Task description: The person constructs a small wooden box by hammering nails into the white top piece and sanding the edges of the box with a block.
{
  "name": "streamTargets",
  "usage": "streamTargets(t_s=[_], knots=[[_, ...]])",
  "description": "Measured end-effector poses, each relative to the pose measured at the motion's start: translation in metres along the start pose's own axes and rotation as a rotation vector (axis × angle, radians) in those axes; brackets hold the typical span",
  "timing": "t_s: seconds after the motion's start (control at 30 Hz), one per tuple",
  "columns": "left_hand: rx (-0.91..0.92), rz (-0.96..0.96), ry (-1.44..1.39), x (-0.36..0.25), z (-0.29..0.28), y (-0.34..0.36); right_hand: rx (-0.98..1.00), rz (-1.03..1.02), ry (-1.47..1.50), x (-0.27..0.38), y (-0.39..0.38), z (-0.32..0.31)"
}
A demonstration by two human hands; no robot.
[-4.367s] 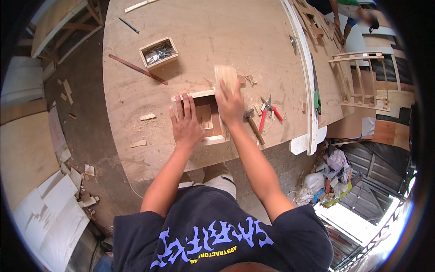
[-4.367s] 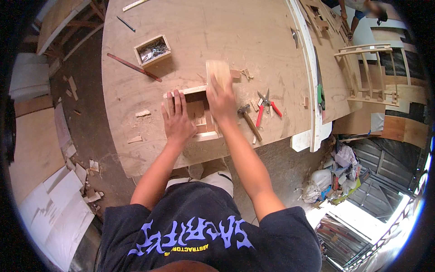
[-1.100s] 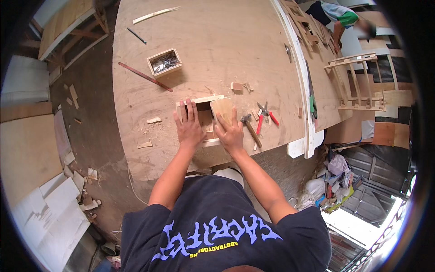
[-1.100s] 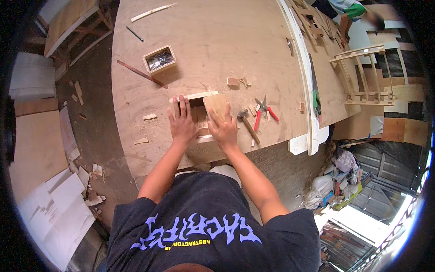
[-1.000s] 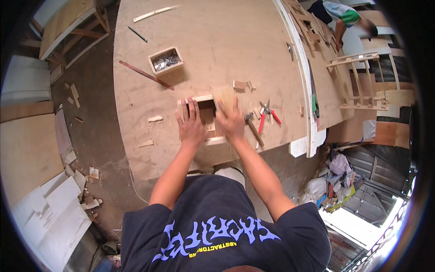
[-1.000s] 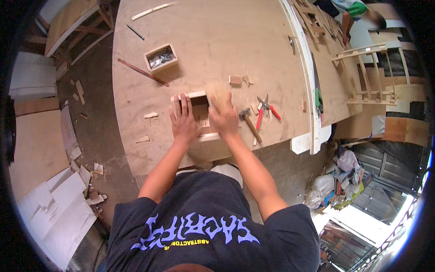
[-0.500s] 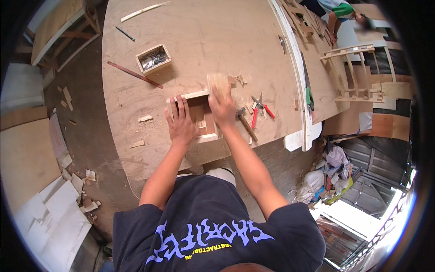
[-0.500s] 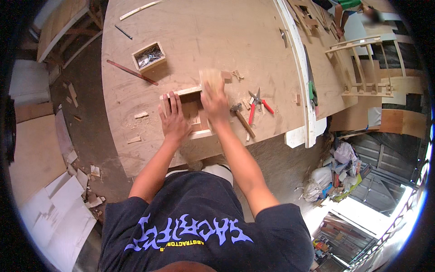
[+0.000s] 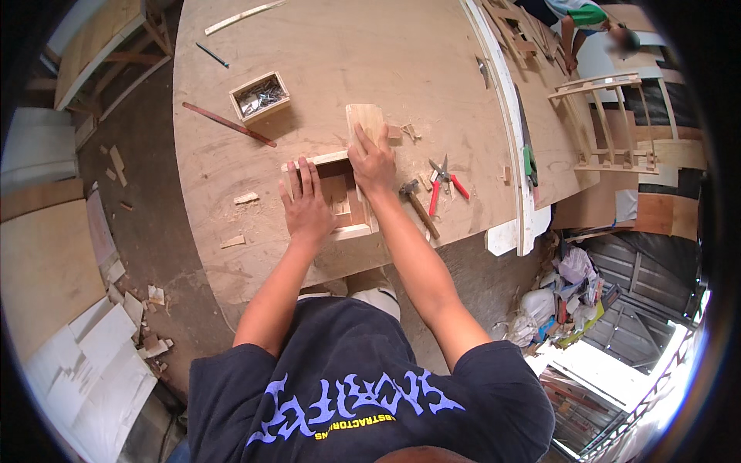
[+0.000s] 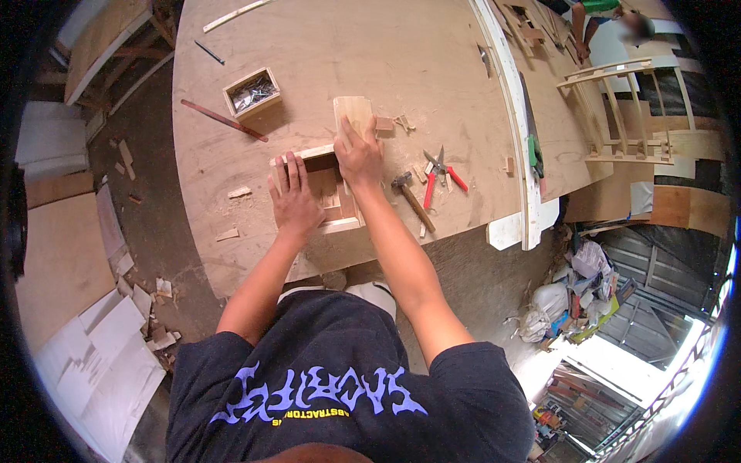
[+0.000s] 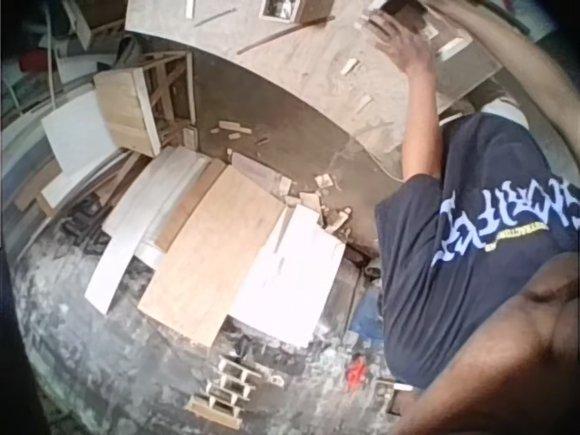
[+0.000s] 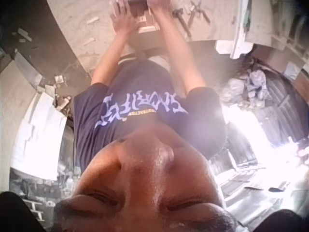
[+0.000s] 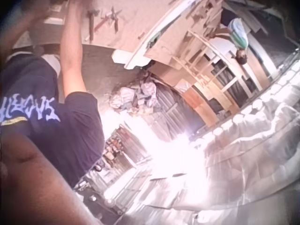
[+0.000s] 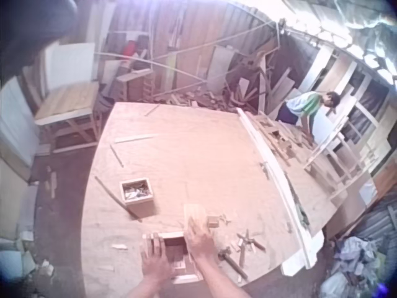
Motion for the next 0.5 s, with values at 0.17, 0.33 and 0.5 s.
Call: streamTargets(t_s=[0.17, 0.33, 0.5], knots=[[-0.044, -0.004, 0.046, 0.018, 0.012, -0.001, 0.048, -0.045, 0.122, -0.01, -0.112, -0.027], [-0.035, 0.0, 0.034, 0.017, 0.014, -0.003, 0.01, -0.075, 0.046, -0.015, -0.095, -0.014], [0.007, -0.014, 0.05, 0.004, 0.008, 0.001, -0.014, 0.064, 0.102, -0.003, 0.006, 0.0]])
Point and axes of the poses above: each hand's wrist, its own y-axis towards the middle knuckle, its own z-axis out of the palm, x = y × z, the point moved 1 cm from there along y, towards the middle knuckle, and after that the axes turned 8 degrees about -y, right-handed, at the moved point
